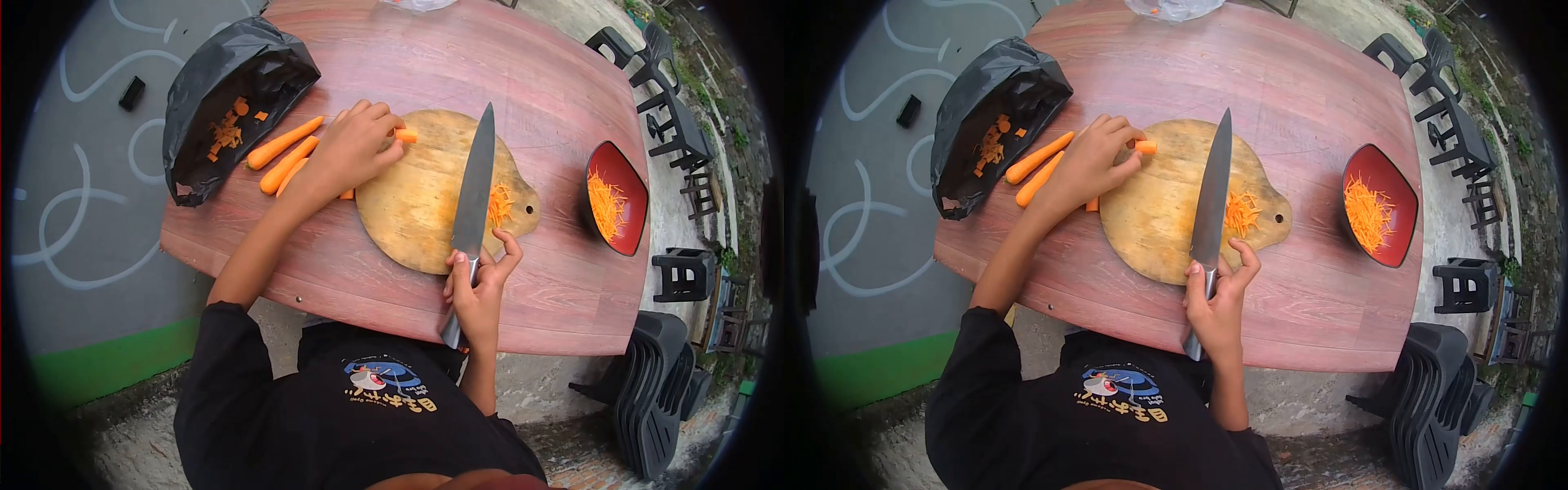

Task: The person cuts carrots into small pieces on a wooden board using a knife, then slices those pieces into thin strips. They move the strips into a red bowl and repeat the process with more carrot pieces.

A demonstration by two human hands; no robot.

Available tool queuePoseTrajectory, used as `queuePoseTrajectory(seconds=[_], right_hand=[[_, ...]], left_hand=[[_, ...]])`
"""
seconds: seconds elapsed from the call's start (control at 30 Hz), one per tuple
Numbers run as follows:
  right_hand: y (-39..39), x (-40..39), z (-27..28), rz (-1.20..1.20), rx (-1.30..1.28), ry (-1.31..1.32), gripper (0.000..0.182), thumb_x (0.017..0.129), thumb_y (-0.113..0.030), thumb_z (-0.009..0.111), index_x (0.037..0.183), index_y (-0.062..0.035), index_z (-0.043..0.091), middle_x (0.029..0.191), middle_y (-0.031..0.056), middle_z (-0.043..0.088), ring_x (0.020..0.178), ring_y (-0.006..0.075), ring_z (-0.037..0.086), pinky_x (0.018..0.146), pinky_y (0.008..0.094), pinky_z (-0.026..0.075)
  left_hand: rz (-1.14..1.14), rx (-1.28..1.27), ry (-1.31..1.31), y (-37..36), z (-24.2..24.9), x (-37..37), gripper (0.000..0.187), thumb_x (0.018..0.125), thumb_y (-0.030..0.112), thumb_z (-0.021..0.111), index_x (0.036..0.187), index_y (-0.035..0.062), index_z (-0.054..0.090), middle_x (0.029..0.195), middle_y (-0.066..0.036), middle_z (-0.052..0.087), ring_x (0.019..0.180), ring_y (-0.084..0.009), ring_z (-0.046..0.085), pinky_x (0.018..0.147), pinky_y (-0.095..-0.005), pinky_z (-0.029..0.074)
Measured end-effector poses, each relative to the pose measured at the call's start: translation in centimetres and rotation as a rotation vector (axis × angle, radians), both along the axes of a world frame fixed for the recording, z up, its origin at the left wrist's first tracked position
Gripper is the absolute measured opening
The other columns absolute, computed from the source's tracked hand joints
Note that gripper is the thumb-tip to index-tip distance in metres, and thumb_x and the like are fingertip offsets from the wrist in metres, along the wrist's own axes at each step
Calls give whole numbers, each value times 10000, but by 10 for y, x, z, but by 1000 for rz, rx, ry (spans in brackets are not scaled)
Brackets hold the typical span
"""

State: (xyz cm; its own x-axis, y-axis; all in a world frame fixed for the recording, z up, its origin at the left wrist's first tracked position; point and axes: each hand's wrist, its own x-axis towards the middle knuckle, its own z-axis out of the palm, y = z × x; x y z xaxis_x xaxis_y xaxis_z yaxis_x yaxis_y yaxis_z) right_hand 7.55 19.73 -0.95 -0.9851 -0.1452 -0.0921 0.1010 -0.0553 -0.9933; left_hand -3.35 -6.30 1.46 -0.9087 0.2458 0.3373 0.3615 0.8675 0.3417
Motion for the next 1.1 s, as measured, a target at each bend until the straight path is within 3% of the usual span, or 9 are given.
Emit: queuePoseTrajectory(seconds=[0.1, 0.2, 0.6, 0.67, 0.8, 0.87, 0.93, 1.03, 1.1], right_hand=[[-1, 3, -8, 20, 108, 127, 541, 1011, -5, 555, 1427, -31, 209, 1051, 183, 664, 812, 131, 613, 723, 278, 486], [2, 5, -14, 64, 204, 282, 549, 1009, 2, 553, 1430, -36, 202, 1043, 182, 663, 808, 129, 617, 720, 281, 495], [1, 8, -12, 54, 77, 56, 576, 1002, 26, 561, 1438, -55, 194, 1042, 162, 658, 848, 114, 612, 756, 251, 491], [2, 5, -14, 50, 106, 95, 604, 1018, -6, 559, 1467, -143, 179, 961, 111, 643, 575, 65, 527, 515, 207, 461], [8, -4, 2, 31, 70, 20, 615, 1017, -6, 555, 1503, -142, 203, 929, 93, 650, 570, 61, 526, 508, 205, 454], [10, -8, 11, 29, 236, 56, 632, 1008, 1, 552, 1539, -129, 235, 889, 71, 652, 590, 48, 527, 512, 199, 442], [10, -12, 14, -10, 259, 95, 650, 986, 22, 554, 1554, -118, 270, 884, 65, 662, 650, 67, 573, 585, 219, 472], [4, -15, 35, -43, 465, 241, 703, 898, 58, 555, 1544, -48, 298, 817, 174, 669, 689, 265, 685, 665, 362, 530], [3, -19, 38, -10, 505, 264, 676, 904, 50, 559, 1530, -42, 323, 862, 210, 680, 719, 319, 702, 665, 398, 539]], left_hand=[[40, 73, -17, 18, 7, 5, 236, 893, 140, 642, 1084, 7, 678, 1055, -111, 650, 1021, -280, 587, 921, -394, 484], [-29, 145, 72, 22, -9, 1, 248, 872, 108, 658, 1103, 22, 682, 1051, -114, 649, 1038, -290, 590, 933, -399, 482], [-180, 280, 58, 28, -11, 19, 291, 814, 62, 704, 1102, 48, 664, 1100, -95, 653, 1119, -292, 581, 1034, -402, 440], [-197, 329, 33, 34, -16, 19, 278, 813, 57, 711, 1087, 49, 663, 1100, -88, 652, 1117, -285, 584, 1031, -400, 444], [-246, 387, -42, 42, -21, 21, 249, 812, 61, 741, 1050, 54, 668, 1099, -74, 666, 1106, -270, 591, 1013, -392, 464], [-274, 386, -39, 44, -22, 20, 242, 818, 67, 745, 1048, 54, 672, 1096, -74, 675, 1102, -267, 595, 1002, -389, 472], [-304, 381, -36, 47, -21, 20, 236, 823, 74, 750, 1046, 55, 677, 1092, -74, 685, 1099, -265, 599, 990, -385, 481], [-269, 425, -9, 52, -23, 21, 175, 850, 91, 738, 1006, 50, 667, 1023, -76, 681, 1068, -287, 604, 982, -402, 474], [-235, 448, 40, 51, -28, 19, 166, 857, 114, 762, 973, 36, 672, 1008, -84, 681, 1027, -290, 612, 935, -397, 489]])
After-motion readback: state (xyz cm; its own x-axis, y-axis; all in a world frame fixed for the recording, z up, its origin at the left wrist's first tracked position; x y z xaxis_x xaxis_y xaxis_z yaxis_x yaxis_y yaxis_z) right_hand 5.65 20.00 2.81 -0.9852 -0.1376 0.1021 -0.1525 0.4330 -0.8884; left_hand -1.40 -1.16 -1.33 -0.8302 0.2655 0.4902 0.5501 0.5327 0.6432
